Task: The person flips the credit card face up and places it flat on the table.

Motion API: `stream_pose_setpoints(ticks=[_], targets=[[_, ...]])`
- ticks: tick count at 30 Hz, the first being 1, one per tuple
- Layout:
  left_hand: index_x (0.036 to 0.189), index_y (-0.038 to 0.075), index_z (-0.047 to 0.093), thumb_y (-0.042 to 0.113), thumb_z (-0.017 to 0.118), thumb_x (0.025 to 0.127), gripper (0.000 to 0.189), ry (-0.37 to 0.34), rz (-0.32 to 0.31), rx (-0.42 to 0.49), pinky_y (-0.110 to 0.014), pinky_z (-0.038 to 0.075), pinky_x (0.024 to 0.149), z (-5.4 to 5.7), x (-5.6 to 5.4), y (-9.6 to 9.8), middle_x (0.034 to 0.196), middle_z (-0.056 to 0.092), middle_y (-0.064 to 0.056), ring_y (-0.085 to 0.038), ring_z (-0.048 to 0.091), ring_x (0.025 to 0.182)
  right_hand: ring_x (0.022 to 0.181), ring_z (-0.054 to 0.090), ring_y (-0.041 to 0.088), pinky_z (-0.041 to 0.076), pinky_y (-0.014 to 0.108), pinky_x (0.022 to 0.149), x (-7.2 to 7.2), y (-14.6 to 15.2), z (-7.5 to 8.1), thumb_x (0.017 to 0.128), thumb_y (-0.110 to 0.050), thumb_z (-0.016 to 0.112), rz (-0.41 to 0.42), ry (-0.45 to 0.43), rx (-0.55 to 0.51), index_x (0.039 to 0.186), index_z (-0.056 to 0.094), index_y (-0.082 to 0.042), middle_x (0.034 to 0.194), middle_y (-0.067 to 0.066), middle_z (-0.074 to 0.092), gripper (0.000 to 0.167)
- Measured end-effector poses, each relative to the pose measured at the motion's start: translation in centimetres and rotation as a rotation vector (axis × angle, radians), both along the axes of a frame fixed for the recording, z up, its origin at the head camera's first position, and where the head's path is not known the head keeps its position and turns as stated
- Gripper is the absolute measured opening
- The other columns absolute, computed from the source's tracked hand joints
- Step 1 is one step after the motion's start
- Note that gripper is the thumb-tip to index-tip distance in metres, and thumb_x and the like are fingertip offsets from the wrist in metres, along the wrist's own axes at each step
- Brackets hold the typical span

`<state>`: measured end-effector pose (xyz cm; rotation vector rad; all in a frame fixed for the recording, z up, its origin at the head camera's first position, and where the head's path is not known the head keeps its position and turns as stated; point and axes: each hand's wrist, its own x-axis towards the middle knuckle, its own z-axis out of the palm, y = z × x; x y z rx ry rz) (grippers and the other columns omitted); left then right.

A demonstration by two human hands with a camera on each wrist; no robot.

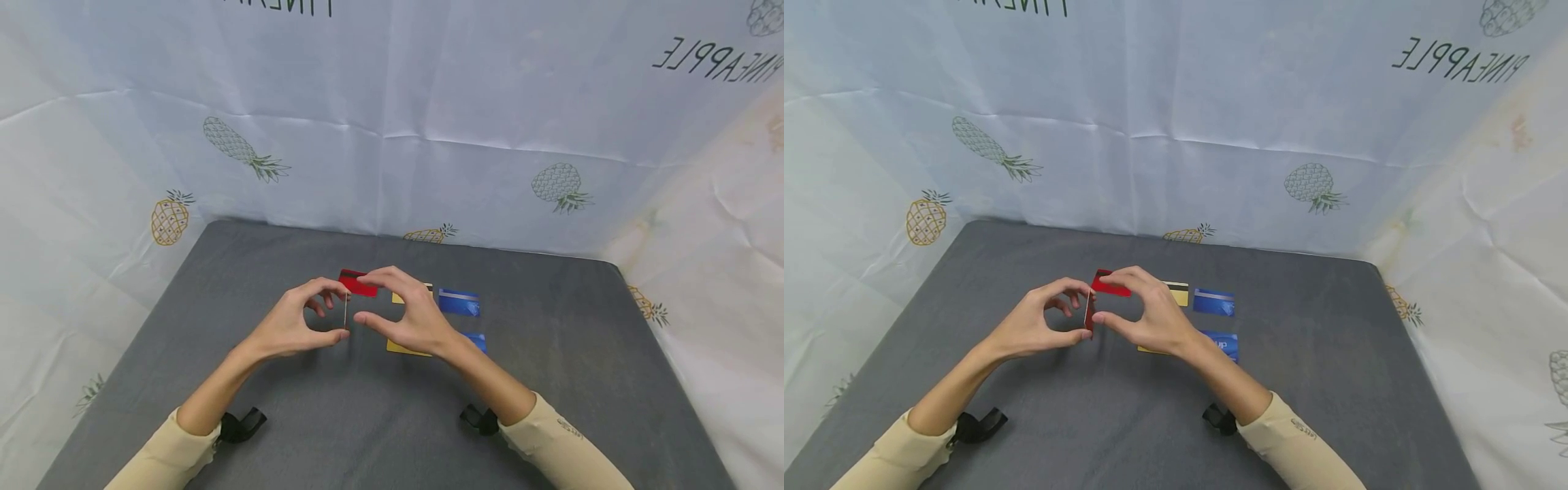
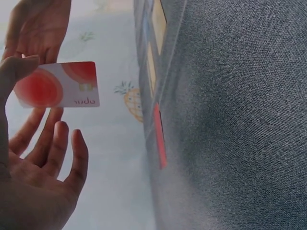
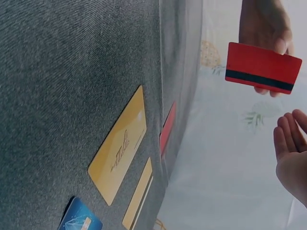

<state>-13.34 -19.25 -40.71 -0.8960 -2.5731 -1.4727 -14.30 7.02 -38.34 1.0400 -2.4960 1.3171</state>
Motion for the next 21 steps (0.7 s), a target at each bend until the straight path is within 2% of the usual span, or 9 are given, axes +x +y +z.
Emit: stream_pose_setpoints(ticks=[4, 9, 16, 21], targets=[[0.131, 0.019, 0.069, 0.02, 0.092, 0.084, 0.052, 0.007, 0.001, -0.009, -0.036, 0.06, 0.085, 0.09, -0.02, 0.08, 0.121, 0.073, -0.005, -0.012, 0.06, 0.1, 0.13, 0.067, 0.02, 0.057, 0.046, 0.11, 0.03, -0.31, -0.05, 0.089, -0.026, 0.089, 0.022, -0.003, -0.023, 0.138, 0.072, -0.015, 0.135, 0.003, 0.072, 0.053], [0.131, 0.018, 0.07, 0.021, 0.093, 0.083, 0.053, 0.01, 0.008, -0.018, -0.036, 0.06, 0.084, 0.11, -0.03, 0.11, 0.119, 0.073, -0.007, -0.012, 0.06, 0.1, 0.128, 0.068, 0.02, 0.058, 0.045, 0.108, 0.08, -0.65, -0.17, 0.088, -0.025, 0.09, 0.039, -0.012, -0.025, 0.137, 0.073, -0.013, 0.133, 0.004, 0.072, 0.053], [0.132, 0.017, 0.071, 0.022, 0.093, 0.084, 0.053, 0.006, 0.007, -0.019, -0.04, 0.06, 0.084, 0.14, -0.14, 0.11, 0.121, 0.073, -0.01, -0.024, 0.062, 0.101, 0.128, 0.067, 0.022, 0.058, 0.051, 0.108, 0.06, -0.8, -0.26, 0.088, -0.027, 0.089, 0.028, -0.031, 0.005, 0.136, 0.073, -0.013, 0.133, 0.004, 0.071, 0.053], [0.132, 0.019, 0.072, 0.022, 0.094, 0.083, 0.053, 0.01, 0.013, -0.028, -0.04, 0.06, 0.083, 0.19, -0.26, 0.15, 0.121, 0.072, -0.011, -0.017, 0.061, 0.1, 0.126, 0.068, 0.021, 0.059, 0.045, 0.107, -0.03, -0.78, -0.36, 0.088, -0.029, 0.088, 0.01, -0.017, 0.021, 0.134, 0.074, -0.014, 0.132, 0.004, 0.072, 0.051]])
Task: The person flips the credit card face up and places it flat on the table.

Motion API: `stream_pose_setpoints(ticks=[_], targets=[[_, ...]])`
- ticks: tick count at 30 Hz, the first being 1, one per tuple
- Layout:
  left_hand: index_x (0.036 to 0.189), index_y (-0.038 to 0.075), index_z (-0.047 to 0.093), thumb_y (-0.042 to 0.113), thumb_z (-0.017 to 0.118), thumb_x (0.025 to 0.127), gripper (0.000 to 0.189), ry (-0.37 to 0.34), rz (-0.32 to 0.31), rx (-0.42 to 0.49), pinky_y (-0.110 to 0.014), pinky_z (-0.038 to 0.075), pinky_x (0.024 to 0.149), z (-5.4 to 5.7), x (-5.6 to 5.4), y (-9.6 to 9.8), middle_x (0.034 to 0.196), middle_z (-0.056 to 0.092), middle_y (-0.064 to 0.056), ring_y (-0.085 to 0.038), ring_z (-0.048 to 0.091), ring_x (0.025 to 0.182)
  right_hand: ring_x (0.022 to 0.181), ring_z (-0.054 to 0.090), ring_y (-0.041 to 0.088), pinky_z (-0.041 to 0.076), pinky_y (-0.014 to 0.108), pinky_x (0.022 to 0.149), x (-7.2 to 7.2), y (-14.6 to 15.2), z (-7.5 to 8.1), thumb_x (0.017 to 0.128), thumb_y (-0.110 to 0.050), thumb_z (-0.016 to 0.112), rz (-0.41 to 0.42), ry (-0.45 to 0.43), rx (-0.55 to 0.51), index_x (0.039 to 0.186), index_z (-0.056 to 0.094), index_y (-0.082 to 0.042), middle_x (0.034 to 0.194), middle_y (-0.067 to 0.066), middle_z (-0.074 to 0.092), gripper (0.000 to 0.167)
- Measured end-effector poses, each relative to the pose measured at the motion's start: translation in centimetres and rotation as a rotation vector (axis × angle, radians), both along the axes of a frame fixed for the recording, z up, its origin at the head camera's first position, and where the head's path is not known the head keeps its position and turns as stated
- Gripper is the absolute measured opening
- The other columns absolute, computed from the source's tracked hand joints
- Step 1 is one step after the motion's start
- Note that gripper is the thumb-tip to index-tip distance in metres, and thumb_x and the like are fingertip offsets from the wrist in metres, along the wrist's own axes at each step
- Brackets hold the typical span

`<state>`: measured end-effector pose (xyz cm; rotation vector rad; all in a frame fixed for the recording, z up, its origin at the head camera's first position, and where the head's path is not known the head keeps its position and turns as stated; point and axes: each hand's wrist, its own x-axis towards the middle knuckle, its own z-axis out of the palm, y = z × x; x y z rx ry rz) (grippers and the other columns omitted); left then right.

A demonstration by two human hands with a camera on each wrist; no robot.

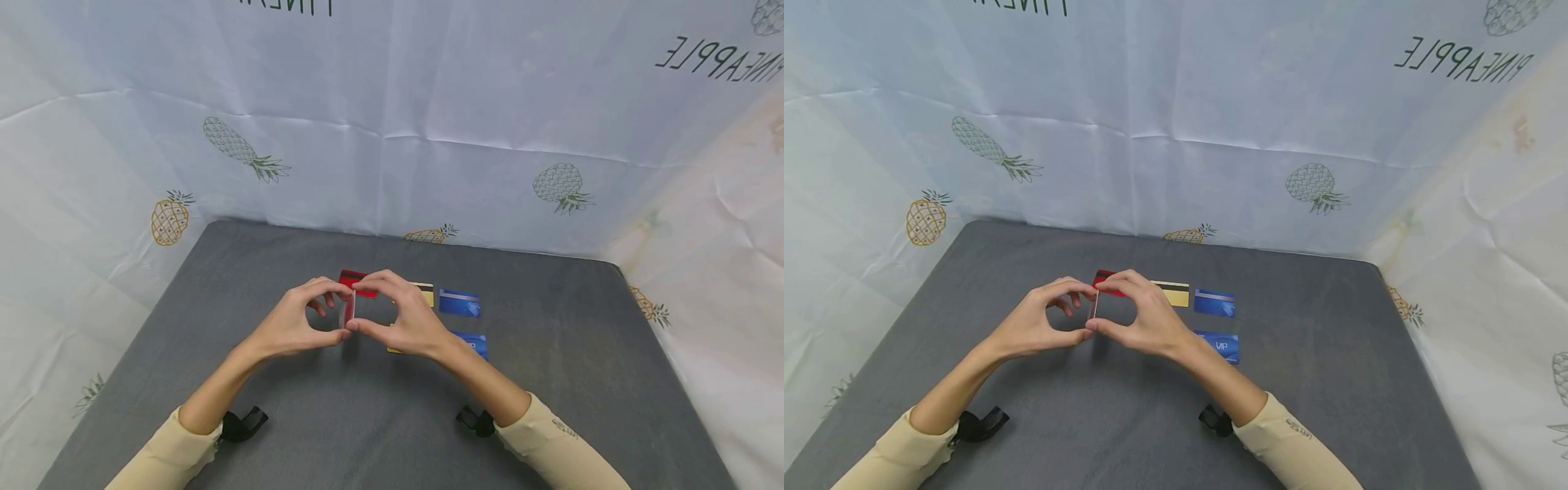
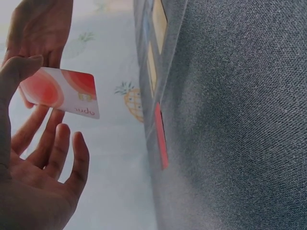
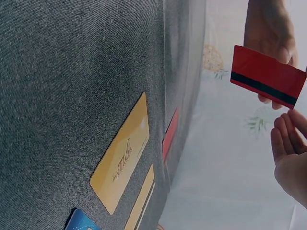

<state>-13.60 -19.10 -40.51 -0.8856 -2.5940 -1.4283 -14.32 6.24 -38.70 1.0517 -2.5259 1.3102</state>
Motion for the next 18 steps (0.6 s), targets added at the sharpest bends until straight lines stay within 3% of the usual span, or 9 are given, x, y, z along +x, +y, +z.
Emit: stream_pose_setpoints(ticks=[7, 14, 18], targets=[[0.132, 0.019, 0.071, 0.022, 0.094, 0.082, 0.055, 0.009, -0.003, 0.001, -0.04, 0.062, 0.083, -0.05, -0.16, 0.02, 0.122, 0.072, -0.01, -0.026, 0.062, 0.102, 0.125, 0.069, 0.021, 0.058, 0.049, 0.108, -0.17, -0.03, -0.1, 0.088, -0.028, 0.089, 0.009, 0.029, -0.01, 0.133, 0.074, -0.013, 0.13, 0.004, 0.072, 0.05], [0.133, 0.019, 0.069, 0.024, 0.095, 0.082, 0.058, 0.006, -0.012, -0.031, -0.043, 0.061, 0.085, -0.35, -0.3, -0.09, 0.125, 0.071, -0.006, -0.016, 0.059, 0.105, 0.124, 0.07, 0.023, 0.059, 0.045, 0.107, -0.24, 0.13, -0.11, 0.088, -0.025, 0.089, 0.011, 0.07, -0.019, 0.133, 0.074, -0.01, 0.13, 0.007, 0.073, 0.049], [0.131, 0.018, 0.069, 0.023, 0.095, 0.081, 0.057, 0.012, -0.014, -0.039, -0.04, 0.061, 0.085, -0.54, -0.4, -0.21, 0.124, 0.072, -0.008, -0.018, 0.059, 0.104, 0.124, 0.07, 0.024, 0.06, 0.045, 0.106, -0.19, 0.24, 0.02, 0.088, -0.024, 0.089, 0.011, 0.079, -0.027, 0.133, 0.074, -0.01, 0.13, 0.008, 0.073, 0.05]])
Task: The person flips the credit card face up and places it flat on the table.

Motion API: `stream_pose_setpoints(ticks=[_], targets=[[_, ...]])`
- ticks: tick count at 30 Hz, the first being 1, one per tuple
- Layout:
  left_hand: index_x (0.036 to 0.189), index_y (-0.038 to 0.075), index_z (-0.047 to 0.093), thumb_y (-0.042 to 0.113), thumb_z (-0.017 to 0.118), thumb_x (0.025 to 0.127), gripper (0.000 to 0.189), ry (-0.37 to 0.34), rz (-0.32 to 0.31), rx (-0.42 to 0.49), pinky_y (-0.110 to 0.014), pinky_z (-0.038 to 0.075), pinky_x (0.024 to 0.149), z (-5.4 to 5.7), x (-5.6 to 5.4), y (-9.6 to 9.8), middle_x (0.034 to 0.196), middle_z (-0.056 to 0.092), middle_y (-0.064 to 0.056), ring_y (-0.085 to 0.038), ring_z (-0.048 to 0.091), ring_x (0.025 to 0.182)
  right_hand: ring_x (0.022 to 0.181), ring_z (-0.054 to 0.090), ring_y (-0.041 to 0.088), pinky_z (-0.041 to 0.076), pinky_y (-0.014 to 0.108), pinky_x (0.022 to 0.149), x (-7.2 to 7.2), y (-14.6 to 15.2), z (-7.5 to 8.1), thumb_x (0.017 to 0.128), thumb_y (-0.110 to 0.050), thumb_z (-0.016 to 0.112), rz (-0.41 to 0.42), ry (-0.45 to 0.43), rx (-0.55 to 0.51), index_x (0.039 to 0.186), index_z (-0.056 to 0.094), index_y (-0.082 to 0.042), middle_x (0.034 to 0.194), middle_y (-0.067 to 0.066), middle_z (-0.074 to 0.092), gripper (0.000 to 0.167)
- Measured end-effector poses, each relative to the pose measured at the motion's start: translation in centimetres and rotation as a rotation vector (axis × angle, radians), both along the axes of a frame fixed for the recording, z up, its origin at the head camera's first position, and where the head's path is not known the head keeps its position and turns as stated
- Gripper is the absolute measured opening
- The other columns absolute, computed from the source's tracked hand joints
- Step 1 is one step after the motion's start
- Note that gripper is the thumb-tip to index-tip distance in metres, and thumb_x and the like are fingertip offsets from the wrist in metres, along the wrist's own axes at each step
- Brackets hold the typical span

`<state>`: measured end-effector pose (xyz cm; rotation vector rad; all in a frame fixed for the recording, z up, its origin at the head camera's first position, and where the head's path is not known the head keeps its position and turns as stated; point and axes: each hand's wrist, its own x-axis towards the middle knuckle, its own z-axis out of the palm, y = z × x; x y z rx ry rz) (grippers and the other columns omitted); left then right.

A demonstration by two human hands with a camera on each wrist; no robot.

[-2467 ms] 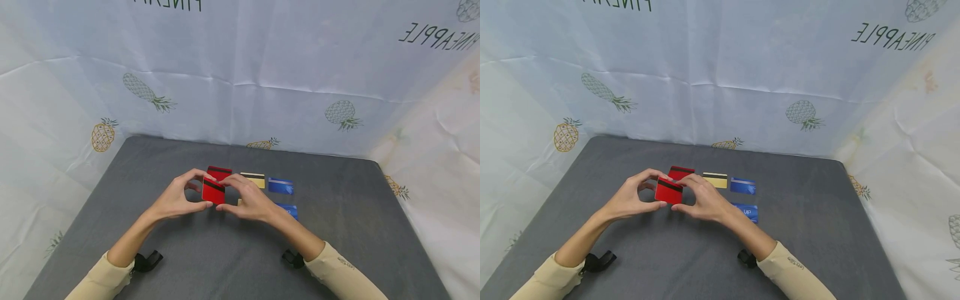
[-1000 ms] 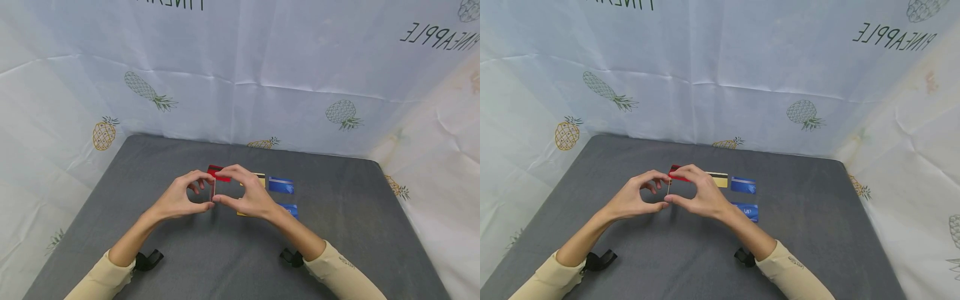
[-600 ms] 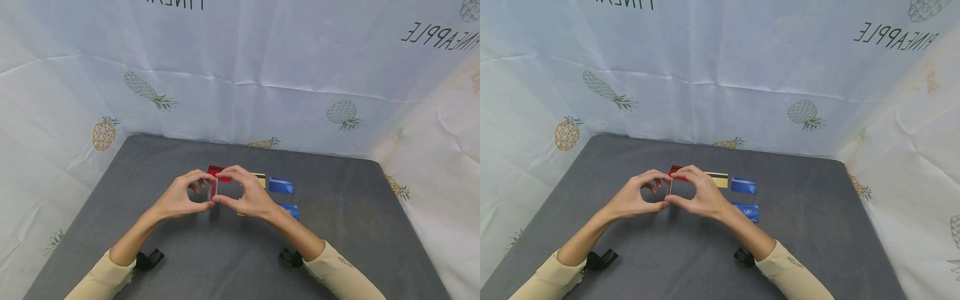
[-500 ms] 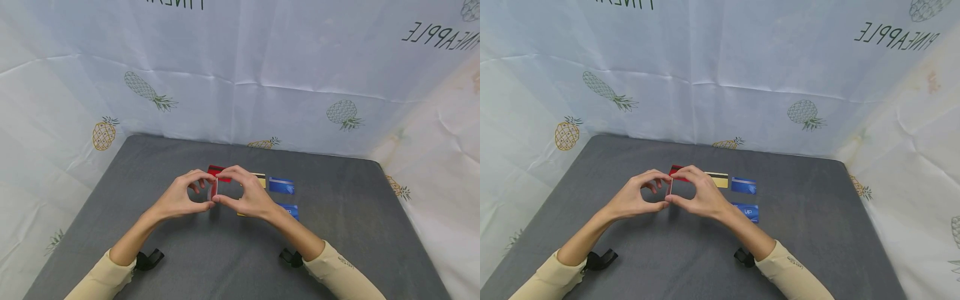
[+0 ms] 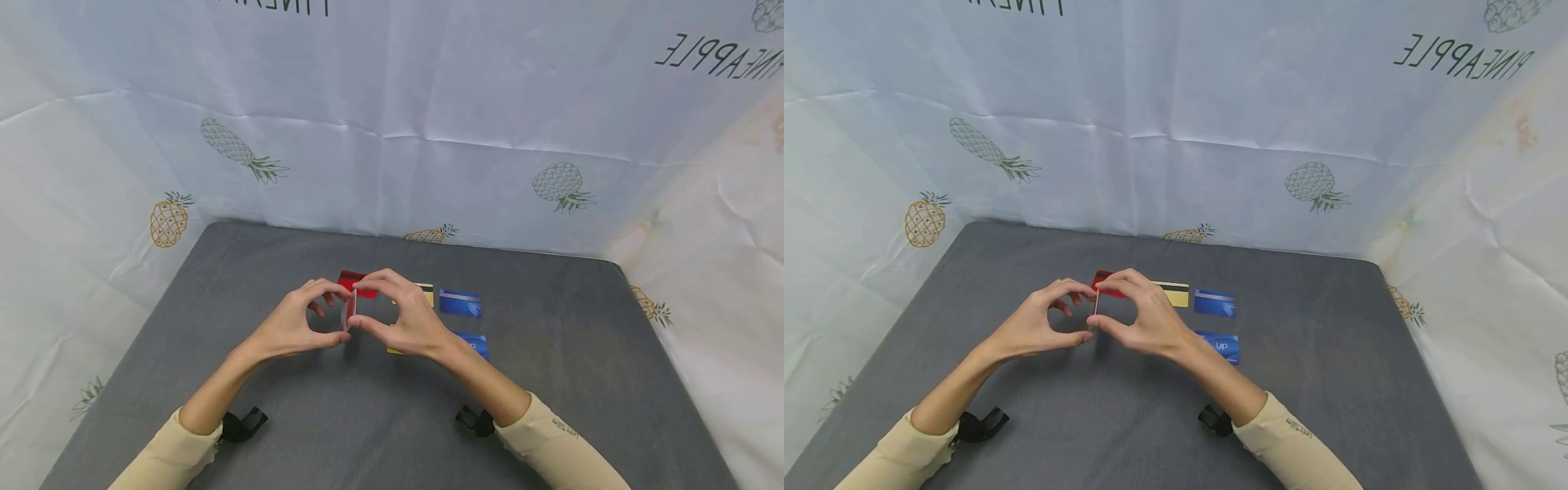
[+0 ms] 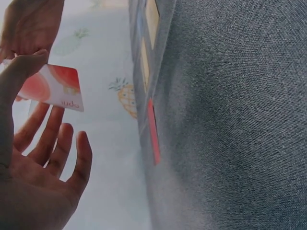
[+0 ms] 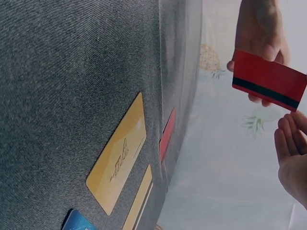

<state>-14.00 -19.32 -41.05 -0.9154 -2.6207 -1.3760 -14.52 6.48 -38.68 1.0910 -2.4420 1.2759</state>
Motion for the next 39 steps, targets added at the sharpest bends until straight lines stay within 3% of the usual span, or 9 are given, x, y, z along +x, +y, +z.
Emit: stream_pose_setpoints(ticks=[5, 12, 24, 34, 39], targets=[[0.131, 0.017, 0.069, 0.023, 0.096, 0.081, 0.058, 0.014, 0.004, -0.006, -0.04, 0.06, 0.084, 0.05, -0.01, -0.09, 0.122, 0.071, -0.008, -0.025, 0.06, 0.102, 0.125, 0.069, 0.024, 0.06, 0.045, 0.106, -0.1, 0.18, -0.06, 0.086, -0.026, 0.089, 0.008, -0.005, 0.01, 0.136, 0.073, -0.01, 0.133, 0.008, 0.072, 0.055], [0.132, 0.017, 0.069, 0.022, 0.096, 0.08, 0.059, 0.024, 0.022, -0.022, -0.043, 0.06, 0.083, 0.33, -0.01, 0.0, 0.121, 0.069, 0.0, -0.016, 0.058, 0.1, 0.127, 0.068, 0.025, 0.06, 0.05, 0.105, -0.24, 0.28, -0.18, 0.086, -0.028, 0.089, 0.016, -0.028, 0.037, 0.138, 0.071, -0.01, 0.136, 0.009, 0.07, 0.057], [0.132, 0.017, 0.068, 0.022, 0.096, 0.08, 0.059, 0.037, 0.014, -0.019, -0.036, 0.057, 0.085, 0.09, 0.09, -0.37, 0.123, 0.07, -0.001, -0.03, 0.06, 0.104, 0.125, 0.069, 0.026, 0.061, 0.046, 0.104, -0.1, 0.25, -0.32, 0.086, -0.026, 0.091, 0.011, -0.024, 0.03, 0.135, 0.072, -0.009, 0.134, 0.009, 0.071, 0.056], [0.132, 0.017, 0.07, 0.021, 0.096, 0.08, 0.059, 0.055, 0.015, -0.013, -0.042, 0.059, 0.082, 0.25, 0.18, -0.62, 0.124, 0.07, 0.0, -0.023, 0.059, 0.101, 0.126, 0.068, 0.025, 0.06, 0.045, 0.106, -0.09, 0.38, -0.22, 0.083, -0.026, 0.093, 0.023, -0.019, 0.034, 0.136, 0.071, -0.008, 0.135, 0.009, 0.07, 0.06], [0.133, 0.016, 0.069, 0.02, 0.096, 0.08, 0.06, 0.073, 0.007, -0.022, -0.041, 0.059, 0.083, 0.05, 0.17, -0.84, 0.124, 0.07, -0.002, -0.028, 0.06, 0.102, 0.123, 0.069, 0.025, 0.061, 0.043, 0.105, 0.02, 0.36, -0.28, 0.083, -0.024, 0.094, 0.029, -0.008, 0.021, 0.135, 0.071, -0.009, 0.132, 0.008, 0.072, 0.058]])
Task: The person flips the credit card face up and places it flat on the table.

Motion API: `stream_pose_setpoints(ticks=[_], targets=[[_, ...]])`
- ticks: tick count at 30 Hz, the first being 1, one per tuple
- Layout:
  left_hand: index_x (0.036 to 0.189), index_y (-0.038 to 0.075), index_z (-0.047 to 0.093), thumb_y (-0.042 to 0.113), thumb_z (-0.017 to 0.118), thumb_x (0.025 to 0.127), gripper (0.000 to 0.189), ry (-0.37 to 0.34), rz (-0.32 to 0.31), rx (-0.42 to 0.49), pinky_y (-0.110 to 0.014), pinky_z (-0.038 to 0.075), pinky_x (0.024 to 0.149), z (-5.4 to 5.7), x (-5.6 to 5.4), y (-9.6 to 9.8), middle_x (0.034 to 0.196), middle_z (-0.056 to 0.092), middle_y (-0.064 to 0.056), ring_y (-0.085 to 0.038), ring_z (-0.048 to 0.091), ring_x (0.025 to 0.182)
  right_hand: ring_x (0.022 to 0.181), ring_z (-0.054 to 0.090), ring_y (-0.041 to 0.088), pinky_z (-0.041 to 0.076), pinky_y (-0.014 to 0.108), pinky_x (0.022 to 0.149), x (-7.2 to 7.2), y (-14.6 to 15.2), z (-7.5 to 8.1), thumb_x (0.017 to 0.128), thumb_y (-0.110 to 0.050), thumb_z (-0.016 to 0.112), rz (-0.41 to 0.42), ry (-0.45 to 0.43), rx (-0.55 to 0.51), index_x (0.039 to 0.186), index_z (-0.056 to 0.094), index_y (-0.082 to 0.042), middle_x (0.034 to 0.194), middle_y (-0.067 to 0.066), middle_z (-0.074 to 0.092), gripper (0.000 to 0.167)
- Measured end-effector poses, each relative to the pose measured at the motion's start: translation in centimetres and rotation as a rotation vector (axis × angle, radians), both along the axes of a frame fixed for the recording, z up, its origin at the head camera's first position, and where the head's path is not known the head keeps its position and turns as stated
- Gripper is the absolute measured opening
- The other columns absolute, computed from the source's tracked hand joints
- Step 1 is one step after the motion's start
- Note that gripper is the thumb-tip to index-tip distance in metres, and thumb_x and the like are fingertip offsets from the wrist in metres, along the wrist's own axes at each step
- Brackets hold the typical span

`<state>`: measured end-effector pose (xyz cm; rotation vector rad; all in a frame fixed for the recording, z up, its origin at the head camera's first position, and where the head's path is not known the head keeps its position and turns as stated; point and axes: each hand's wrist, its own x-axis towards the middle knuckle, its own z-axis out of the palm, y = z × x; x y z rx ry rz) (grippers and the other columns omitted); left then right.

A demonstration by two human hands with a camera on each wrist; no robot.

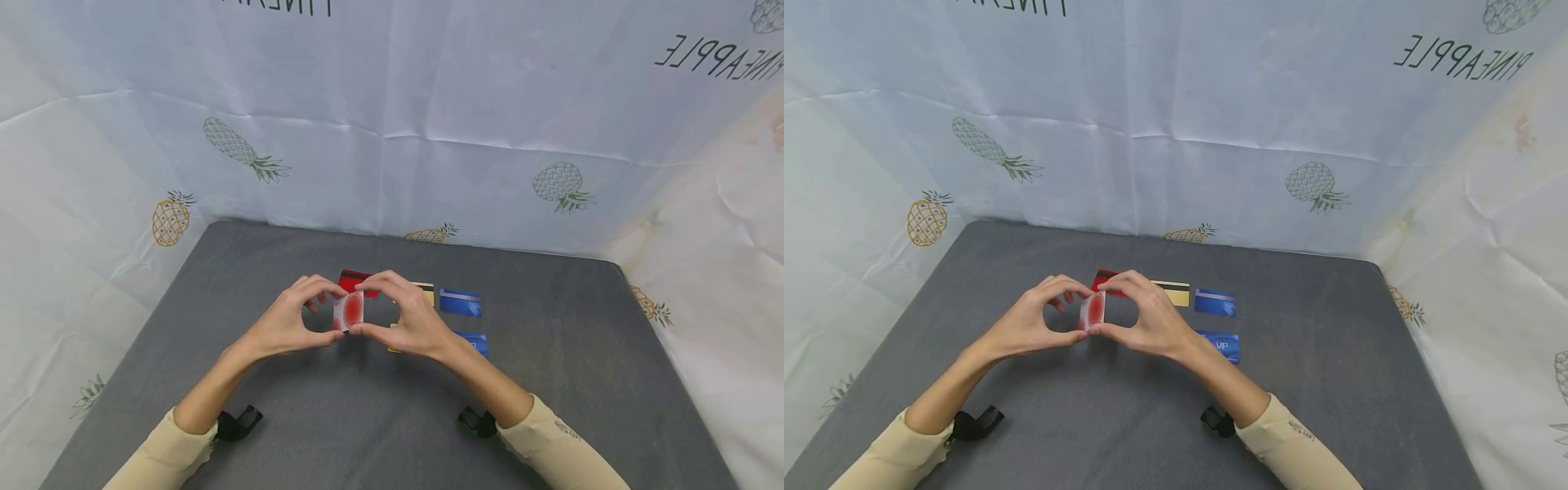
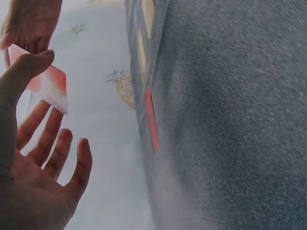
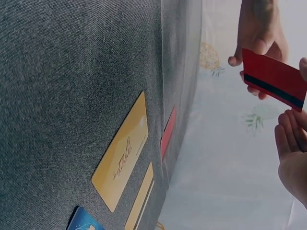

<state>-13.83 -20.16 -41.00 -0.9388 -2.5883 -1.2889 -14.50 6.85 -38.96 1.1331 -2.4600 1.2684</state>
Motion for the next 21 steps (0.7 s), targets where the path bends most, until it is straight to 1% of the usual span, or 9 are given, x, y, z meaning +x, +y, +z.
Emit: stream_pose_setpoints(ticks=[2, 9, 11, 16, 18, 21], targets=[[0.132, 0.015, 0.069, 0.02, 0.096, 0.079, 0.059, 0.015, 0.001, -0.009, -0.04, 0.058, 0.083, -0.19, -0.1, -0.13, 0.124, 0.071, -0.002, -0.028, 0.06, 0.102, 0.123, 0.069, 0.025, 0.061, 0.042, 0.104, 0.04, 0.04, 0.02, 0.083, -0.023, 0.094, 0.002, 0.006, -0.004, 0.134, 0.071, -0.009, 0.132, 0.009, 0.071, 0.059], [0.128, 0.016, 0.07, 0.021, 0.098, 0.078, 0.058, 0.044, 0.014, -0.047, -0.038, 0.056, 0.083, -0.33, -0.24, -0.38, 0.122, 0.072, 0.001, -0.011, 0.056, 0.101, 0.123, 0.069, 0.024, 0.061, 0.042, 0.105, 0.06, 0.27, 0.13, 0.083, -0.025, 0.094, -0.001, 0.006, 0.015, 0.136, 0.07, -0.01, 0.133, 0.008, 0.071, 0.06], [0.127, 0.016, 0.071, 0.021, 0.098, 0.077, 0.057, 0.053, 0.018, -0.055, -0.038, 0.056, 0.082, -0.32, -0.26, -0.47, 0.121, 0.072, 0.001, -0.013, 0.057, 0.099, 0.124, 0.068, 0.024, 0.06, 0.043, 0.105, 0.05, 0.4, 0.2, 0.083, -0.027, 0.094, -0.009, 0.0, 0.025, 0.136, 0.07, -0.01, 0.134, 0.007, 0.07, 0.061], [0.126, 0.016, 0.073, 0.021, 0.098, 0.077, 0.055, 0.062, 0.029, -0.063, -0.037, 0.056, 0.08, -0.27, -0.32, -0.7, 0.119, 0.072, 0.001, -0.024, 0.059, 0.096, 0.127, 0.068, 0.022, 0.059, 0.046, 0.108, 0.03, 0.74, 0.4, 0.083, -0.029, 0.094, -0.023, -0.021, 0.039, 0.136, 0.071, -0.011, 0.133, 0.004, 0.07, 0.06], [0.126, 0.016, 0.073, 0.021, 0.098, 0.077, 0.055, 0.065, 0.03, -0.066, -0.039, 0.056, 0.08, -0.28, -0.34, -0.78, 0.119, 0.072, 0.0, -0.025, 0.059, 0.096, 0.127, 0.068, 0.022, 0.059, 0.045, 0.108, 0.0, 0.81, 0.38, 0.084, -0.028, 0.093, -0.013, -0.017, 0.04, 0.135, 0.071, -0.011, 0.133, 0.004, 0.07, 0.058], [0.127, 0.016, 0.072, 0.021, 0.098, 0.077, 0.057, 0.07, 0.034, -0.081, -0.04, 0.057, 0.08, -0.28, -0.3, -0.87, 0.12, 0.072, -0.001, -0.022, 0.058, 0.097, 0.125, 0.069, 0.022, 0.059, 0.045, 0.108, -0.04, 0.88, 0.3, 0.085, -0.026, 0.093, 0.001, -0.002, 0.034, 0.134, 0.071, -0.011, 0.131, 0.005, 0.071, 0.056]])
